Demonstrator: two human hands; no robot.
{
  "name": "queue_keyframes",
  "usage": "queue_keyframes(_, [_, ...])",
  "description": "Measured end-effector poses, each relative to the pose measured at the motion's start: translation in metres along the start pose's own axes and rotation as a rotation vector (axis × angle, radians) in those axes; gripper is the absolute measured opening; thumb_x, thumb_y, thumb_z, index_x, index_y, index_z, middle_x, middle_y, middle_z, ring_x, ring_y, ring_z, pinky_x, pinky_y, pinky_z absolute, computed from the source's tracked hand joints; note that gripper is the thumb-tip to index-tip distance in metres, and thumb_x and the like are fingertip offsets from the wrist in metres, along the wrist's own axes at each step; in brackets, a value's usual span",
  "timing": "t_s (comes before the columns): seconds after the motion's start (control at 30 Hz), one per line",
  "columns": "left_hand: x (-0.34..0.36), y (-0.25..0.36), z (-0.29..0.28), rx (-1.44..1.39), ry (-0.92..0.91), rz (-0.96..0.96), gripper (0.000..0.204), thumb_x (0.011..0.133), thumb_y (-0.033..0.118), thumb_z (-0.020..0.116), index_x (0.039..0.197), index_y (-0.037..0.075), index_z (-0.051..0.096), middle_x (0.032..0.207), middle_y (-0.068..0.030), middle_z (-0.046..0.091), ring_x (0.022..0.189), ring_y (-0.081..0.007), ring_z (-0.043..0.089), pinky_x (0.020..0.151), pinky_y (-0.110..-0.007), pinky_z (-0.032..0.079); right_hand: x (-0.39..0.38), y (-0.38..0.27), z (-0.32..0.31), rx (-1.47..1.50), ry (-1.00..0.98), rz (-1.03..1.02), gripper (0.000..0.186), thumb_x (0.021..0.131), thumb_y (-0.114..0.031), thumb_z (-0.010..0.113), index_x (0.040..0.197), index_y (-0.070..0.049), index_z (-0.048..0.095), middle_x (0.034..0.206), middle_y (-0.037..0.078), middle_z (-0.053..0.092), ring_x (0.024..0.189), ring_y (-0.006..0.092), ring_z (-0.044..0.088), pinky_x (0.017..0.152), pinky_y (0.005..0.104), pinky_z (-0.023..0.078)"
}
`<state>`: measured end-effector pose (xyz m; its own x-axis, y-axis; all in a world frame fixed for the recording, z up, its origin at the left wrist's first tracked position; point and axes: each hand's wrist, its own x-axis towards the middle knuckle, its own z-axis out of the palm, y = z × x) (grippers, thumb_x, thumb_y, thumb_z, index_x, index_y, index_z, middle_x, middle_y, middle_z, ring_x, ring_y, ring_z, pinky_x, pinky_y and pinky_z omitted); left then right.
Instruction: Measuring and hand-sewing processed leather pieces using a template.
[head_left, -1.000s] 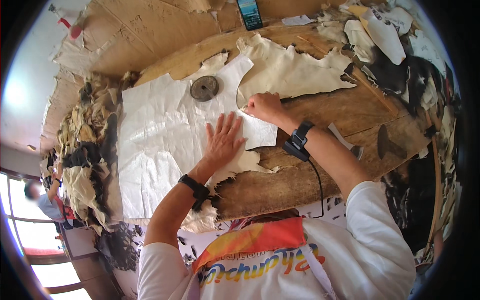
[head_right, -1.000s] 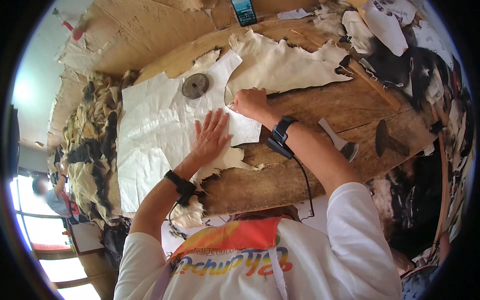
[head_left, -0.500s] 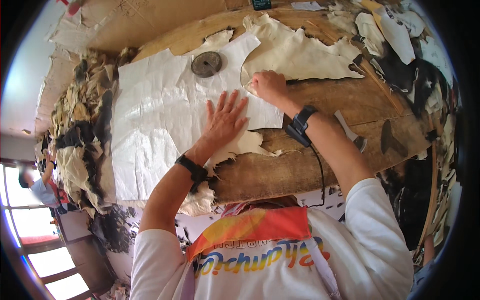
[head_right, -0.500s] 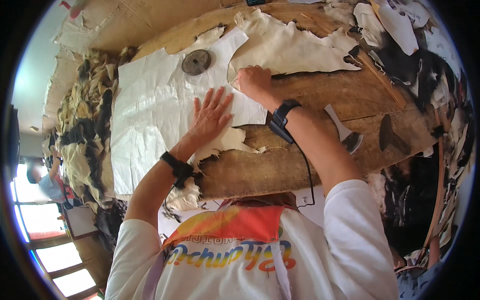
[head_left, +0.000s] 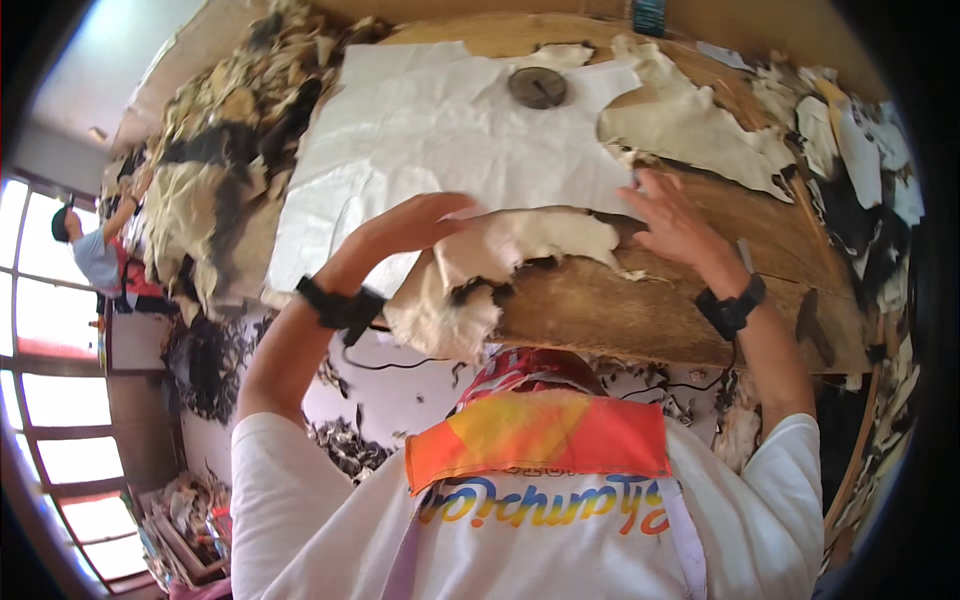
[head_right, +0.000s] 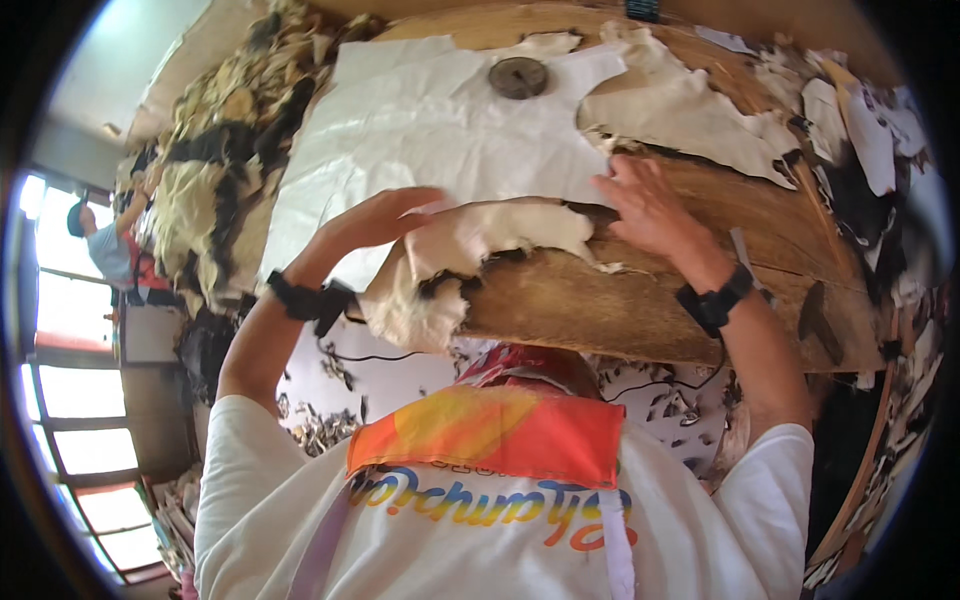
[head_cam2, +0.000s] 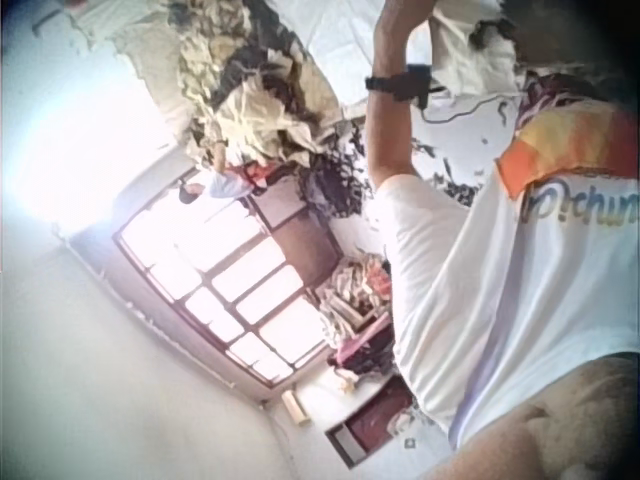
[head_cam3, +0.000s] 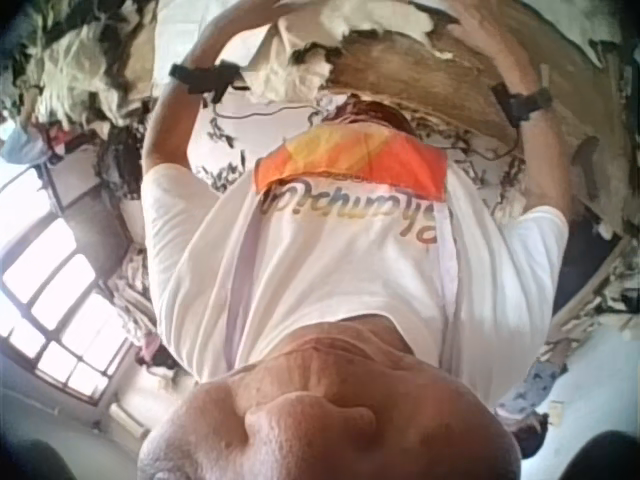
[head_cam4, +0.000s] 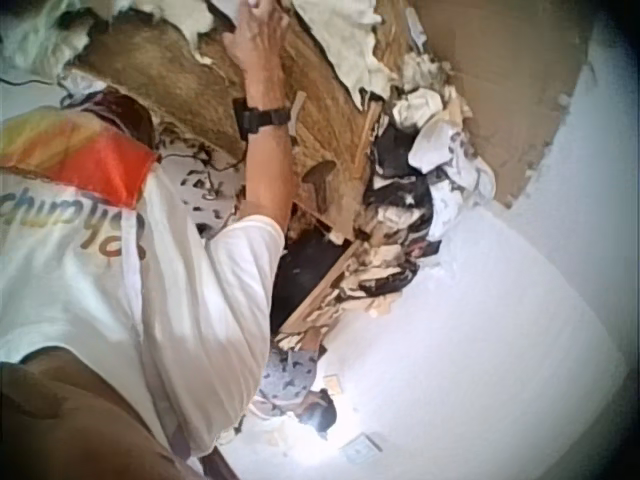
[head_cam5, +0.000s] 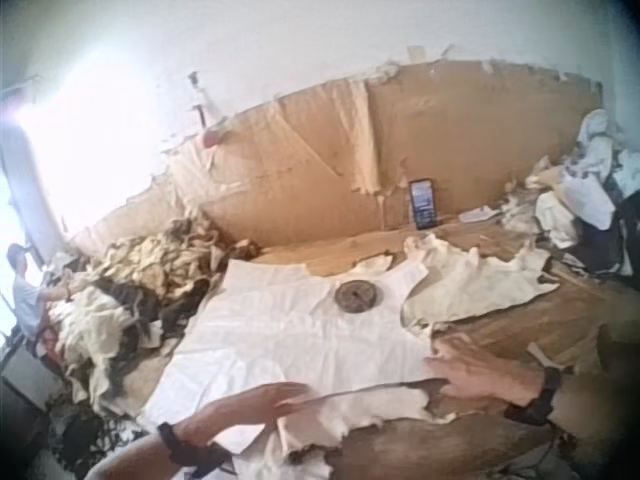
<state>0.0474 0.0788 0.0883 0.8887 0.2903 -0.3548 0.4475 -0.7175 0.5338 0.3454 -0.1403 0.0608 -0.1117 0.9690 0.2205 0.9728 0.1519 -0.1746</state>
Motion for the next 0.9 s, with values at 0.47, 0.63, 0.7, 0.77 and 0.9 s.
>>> queue_keyframes(0.47, [-0.136, -0.058, 0.089, 0.133, 0.487, -0.026, 0.051, 0.081, 0.017, 0.06, 0.128, 0.007, 0.043, 0.139, -0.0088, 0.038, 0.131, -0.032, 0.031, 0.103, -0.054, 0.026, 0.015, -0.011, 0.013, -0.101, 0.037, 0.087, 0.031, 0.071, 0.009, 0.051, 0.098, -0.005, 0.061, 0.094, 0.014, 0.051, 0.088, 0.0351, 0.049, 0.077, 0.0417, 0.04])
queue_keyframes(0.63, [-0.135, -0.069, 0.09, 0.154, 0.514, 0.033, 0.045, 0.083, 0.015, 0.058, 0.124, 0.004, 0.045, 0.135, -0.0135, 0.04, 0.127, -0.0314, 0.036, 0.104, -0.045, 0.03, 0.034, -0.008, -0.003, -0.07, 0.068, 0.18, 0.014, 0.074, 0.001, 0.057, 0.087, -0.003, 0.06, 0.085, 0.012, 0.054, 0.081, 0.0327, 0.052, 0.074, 0.0402, 0.04])
queue_keyframes(0.7, [-0.136, -0.072, 0.087, 0.388, 0.54, 0.146, 0.041, 0.082, 0.012, 0.056, 0.12, -0.001, 0.045, 0.128, -0.0198, 0.045, 0.119, -0.0323, 0.045, 0.098, -0.039, 0.04, 0.04, 0.0, -0.009, -0.038, 0.074, 0.19, 0.01, 0.074, 0.0, 0.058, 0.084, -0.003, 0.059, 0.081, 0.013, 0.054, 0.079, 0.0338, 0.053, 0.071, 0.041, 0.041])
queue_keyframes(0.77, [-0.134, -0.065, 0.072, 0.463, 0.487, 0.177, 0.04, 0.082, 0.01, 0.056, 0.118, -0.001, 0.046, 0.126, -0.0193, 0.047, 0.116, -0.0324, 0.049, 0.095, -0.037, 0.043, 0.049, 0.002, -0.031, -0.013, 0.038, 0.183, 0.008, 0.074, -0.001, 0.058, 0.082, -0.003, 0.058, 0.081, 0.014, 0.055, 0.079, 0.0344, 0.054, 0.069, 0.0412, 0.041])
queue_keyframes(0.9, [-0.132, -0.039, 0.03, 0.239, 0.24, -0.135, 0.018, 0.08, 0.006, 0.053, 0.097, 0.004, 0.058, 0.099, -0.0165, 0.06, 0.09, -0.0285, 0.061, 0.066, -0.036, 0.051, 0.077, 0.024, -0.057, 0.018, -0.091, 0.13, 0.009, 0.075, -0.011, 0.058, 0.073, -0.003, 0.055, 0.075, 0.015, 0.056, 0.075, 0.0338, 0.054, 0.065, 0.0403, 0.042])
